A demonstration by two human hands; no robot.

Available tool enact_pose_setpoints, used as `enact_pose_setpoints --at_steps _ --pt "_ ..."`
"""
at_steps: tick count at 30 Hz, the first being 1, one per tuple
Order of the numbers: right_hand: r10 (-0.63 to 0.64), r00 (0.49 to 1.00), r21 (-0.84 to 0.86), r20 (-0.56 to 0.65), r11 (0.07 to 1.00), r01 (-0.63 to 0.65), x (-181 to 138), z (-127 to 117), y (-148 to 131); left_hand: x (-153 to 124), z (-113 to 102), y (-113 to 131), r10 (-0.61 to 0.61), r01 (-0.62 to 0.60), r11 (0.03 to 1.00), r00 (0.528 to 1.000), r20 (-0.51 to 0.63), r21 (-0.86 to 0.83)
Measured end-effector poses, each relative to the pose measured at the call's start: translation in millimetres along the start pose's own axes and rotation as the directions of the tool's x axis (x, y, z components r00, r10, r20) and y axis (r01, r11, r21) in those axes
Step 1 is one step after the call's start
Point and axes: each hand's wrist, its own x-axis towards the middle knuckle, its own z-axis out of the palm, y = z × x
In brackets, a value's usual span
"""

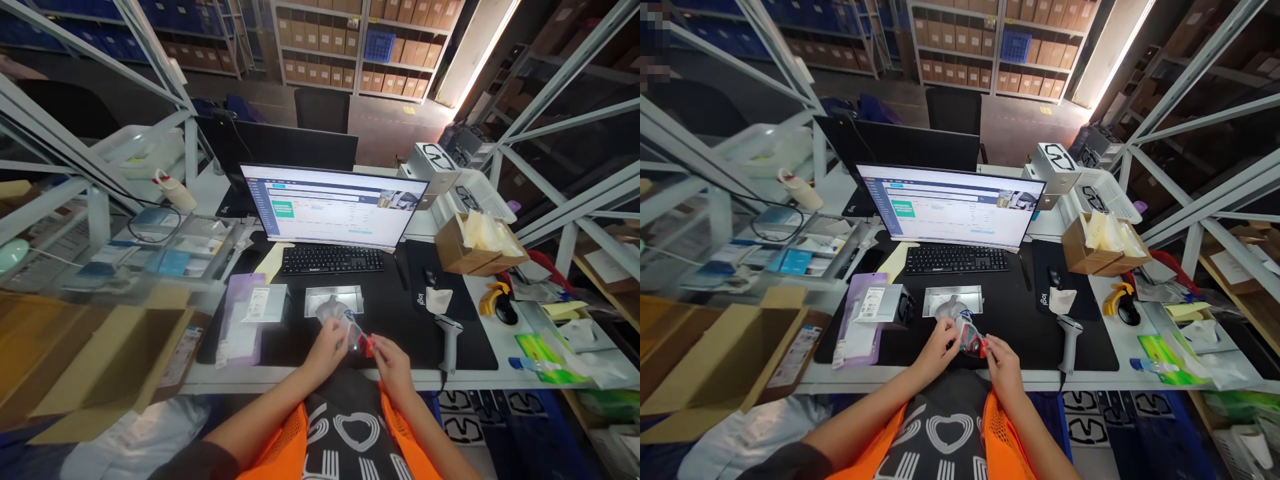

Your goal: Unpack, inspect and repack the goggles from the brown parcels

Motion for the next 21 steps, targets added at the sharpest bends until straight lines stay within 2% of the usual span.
enact_pose_setpoints --at_steps 4,7,12,15,21 --pt "-0.189 0.978 -0.123 0.088 0.972 0.199 6 2 -5 -3 -4 -8 -0.029 0.029 1.000 0.998 -0.049 0.003" --pt "-0.220 0.969 -0.188 0.108 0.953 0.237 11 3 -8 -6 -6 -12 -0.040 0.041 0.999 0.996 -0.082 0.007" --pt "-0.055 0.994 -0.172 0.098 0.983 0.072 23 12 -15 -5 -6 -11 -0.015 0.015 1.000 0.997 -0.075 -0.011" --pt "0.061 0.991 -0.171 0.120 0.984 -0.039 30 18 -22 -2 -8 -10 -0.001 0.000 1.000 0.997 -0.072 -0.023" --pt "0.169 0.970 -0.303 0.176 0.947 -0.110 43 32 -36 0 -15 -8 0.022 -0.024 0.999 0.999 -0.045 -0.033"
